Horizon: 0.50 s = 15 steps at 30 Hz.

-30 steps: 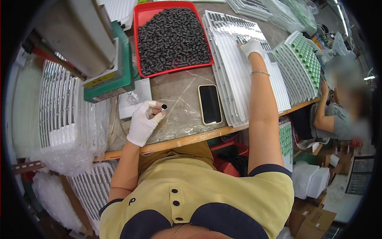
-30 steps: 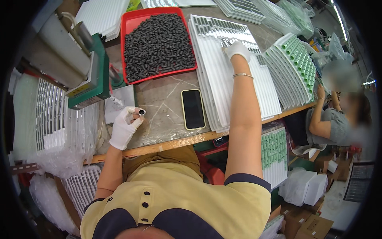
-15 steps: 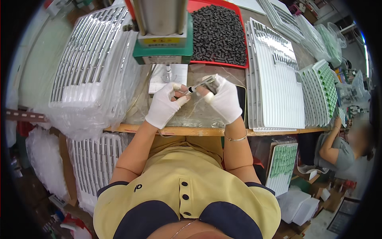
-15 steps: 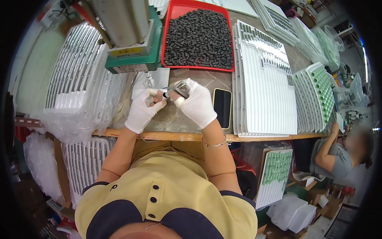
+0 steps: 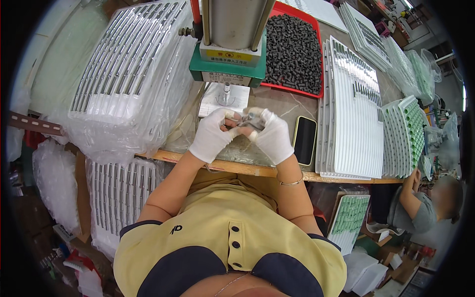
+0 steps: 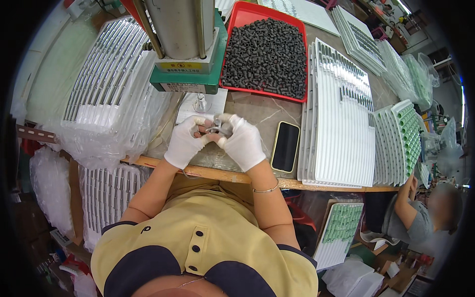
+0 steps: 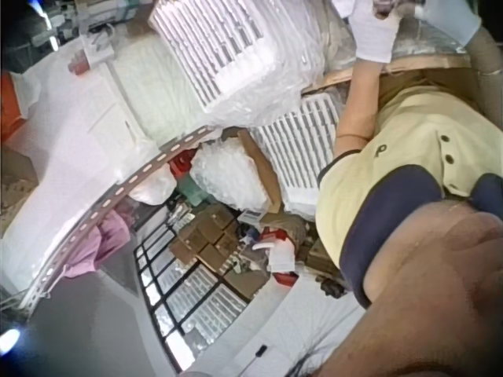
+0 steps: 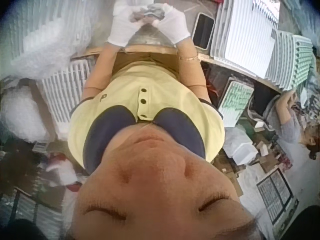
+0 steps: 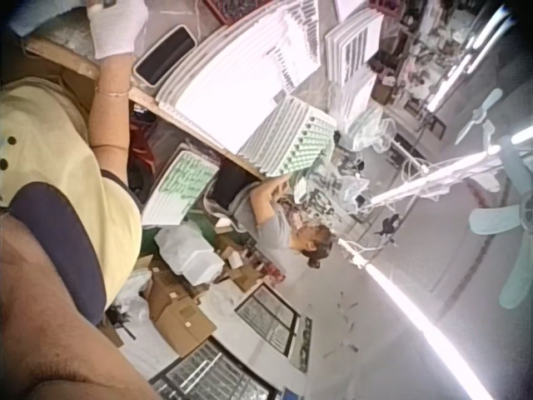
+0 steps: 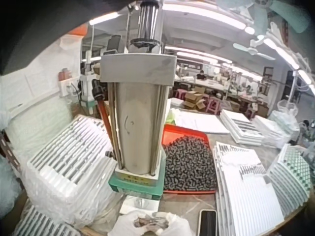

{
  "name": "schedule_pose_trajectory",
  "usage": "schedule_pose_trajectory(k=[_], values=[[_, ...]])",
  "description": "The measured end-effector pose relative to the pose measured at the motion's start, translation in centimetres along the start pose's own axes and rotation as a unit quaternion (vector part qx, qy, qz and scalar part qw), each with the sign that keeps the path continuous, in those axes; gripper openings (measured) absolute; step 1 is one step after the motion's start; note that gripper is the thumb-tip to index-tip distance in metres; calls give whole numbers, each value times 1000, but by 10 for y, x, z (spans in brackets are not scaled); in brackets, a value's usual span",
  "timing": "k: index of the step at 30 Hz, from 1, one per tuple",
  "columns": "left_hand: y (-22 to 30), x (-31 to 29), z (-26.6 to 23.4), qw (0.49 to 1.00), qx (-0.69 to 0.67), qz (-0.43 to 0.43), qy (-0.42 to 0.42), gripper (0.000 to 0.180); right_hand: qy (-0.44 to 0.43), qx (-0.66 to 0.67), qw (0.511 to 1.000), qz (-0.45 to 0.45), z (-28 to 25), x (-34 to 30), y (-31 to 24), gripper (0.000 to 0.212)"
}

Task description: Assemble small black components into metal housings using a bench fixture and organize the finished parts into plastic trays.

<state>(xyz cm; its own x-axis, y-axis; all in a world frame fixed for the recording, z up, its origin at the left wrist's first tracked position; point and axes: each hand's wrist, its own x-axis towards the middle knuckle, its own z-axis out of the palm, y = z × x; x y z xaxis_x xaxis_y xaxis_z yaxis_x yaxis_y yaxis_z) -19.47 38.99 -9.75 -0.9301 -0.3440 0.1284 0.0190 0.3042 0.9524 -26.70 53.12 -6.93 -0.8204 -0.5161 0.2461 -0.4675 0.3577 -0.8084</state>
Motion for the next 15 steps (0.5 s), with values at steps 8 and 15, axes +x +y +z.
schedule_pose_trajectory(k=[8, 15], values=[[-17, 61, -34, 949, 287, 76, 109, 29, 1, -63, 997, 44, 21, 51, 8, 25], [-13, 58, -65, 994, 54, -55, 78, 20, -70, -174, 980, 73, 55, 72, 19, 32]])
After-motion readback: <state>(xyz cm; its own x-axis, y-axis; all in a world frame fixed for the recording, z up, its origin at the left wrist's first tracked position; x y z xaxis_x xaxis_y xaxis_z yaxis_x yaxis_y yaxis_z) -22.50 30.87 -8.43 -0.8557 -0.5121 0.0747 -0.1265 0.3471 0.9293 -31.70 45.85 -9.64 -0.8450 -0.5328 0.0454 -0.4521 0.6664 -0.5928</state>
